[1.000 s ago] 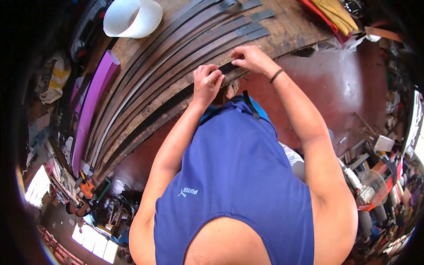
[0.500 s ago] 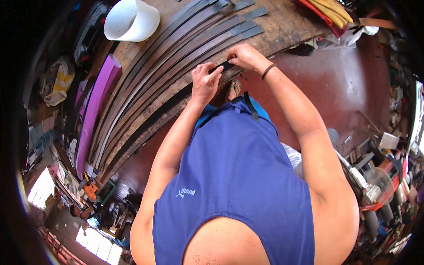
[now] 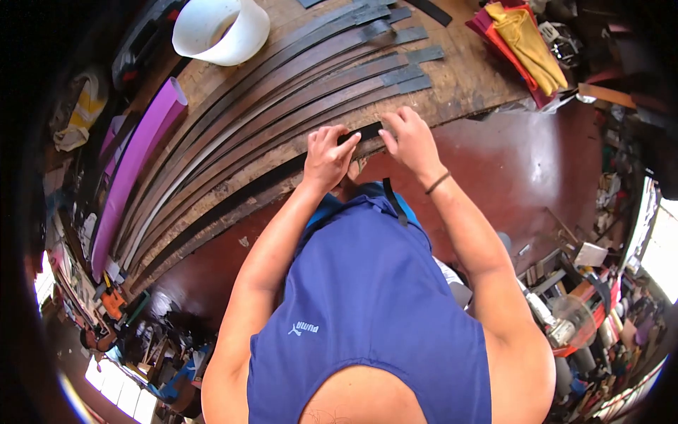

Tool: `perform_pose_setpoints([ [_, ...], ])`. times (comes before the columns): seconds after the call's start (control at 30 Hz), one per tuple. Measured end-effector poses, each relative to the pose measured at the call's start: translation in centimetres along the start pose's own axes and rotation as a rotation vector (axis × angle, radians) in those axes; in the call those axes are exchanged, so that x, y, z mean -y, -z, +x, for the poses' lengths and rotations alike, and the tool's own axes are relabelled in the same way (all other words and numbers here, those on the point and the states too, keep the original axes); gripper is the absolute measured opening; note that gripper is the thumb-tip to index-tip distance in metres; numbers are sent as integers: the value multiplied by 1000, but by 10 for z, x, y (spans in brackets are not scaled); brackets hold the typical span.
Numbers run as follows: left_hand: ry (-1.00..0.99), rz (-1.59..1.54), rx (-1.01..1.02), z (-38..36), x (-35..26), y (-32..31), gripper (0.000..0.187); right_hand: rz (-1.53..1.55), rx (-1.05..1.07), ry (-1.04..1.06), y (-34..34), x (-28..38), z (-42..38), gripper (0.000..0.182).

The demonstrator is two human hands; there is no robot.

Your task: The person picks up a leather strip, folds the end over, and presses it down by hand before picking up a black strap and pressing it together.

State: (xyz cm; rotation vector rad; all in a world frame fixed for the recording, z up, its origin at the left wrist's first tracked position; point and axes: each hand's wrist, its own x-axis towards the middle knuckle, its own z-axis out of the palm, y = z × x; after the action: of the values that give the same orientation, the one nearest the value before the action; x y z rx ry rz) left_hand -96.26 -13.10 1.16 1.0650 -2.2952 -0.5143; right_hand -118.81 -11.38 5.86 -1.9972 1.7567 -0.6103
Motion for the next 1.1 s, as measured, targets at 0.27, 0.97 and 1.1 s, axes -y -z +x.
perform_pose_setpoints([
  [0.27,-17,7,14,0,1,0,32,-108,1,148,-30,25,-46,41],
  [0.97,-24,-101,-6,2,-16,30,38,375,-101,-97,-2,1,-23,50],
  [1.1,-87,-120,-69,10,-37,69,41,958,159,-314,7,28,-14,36],
])
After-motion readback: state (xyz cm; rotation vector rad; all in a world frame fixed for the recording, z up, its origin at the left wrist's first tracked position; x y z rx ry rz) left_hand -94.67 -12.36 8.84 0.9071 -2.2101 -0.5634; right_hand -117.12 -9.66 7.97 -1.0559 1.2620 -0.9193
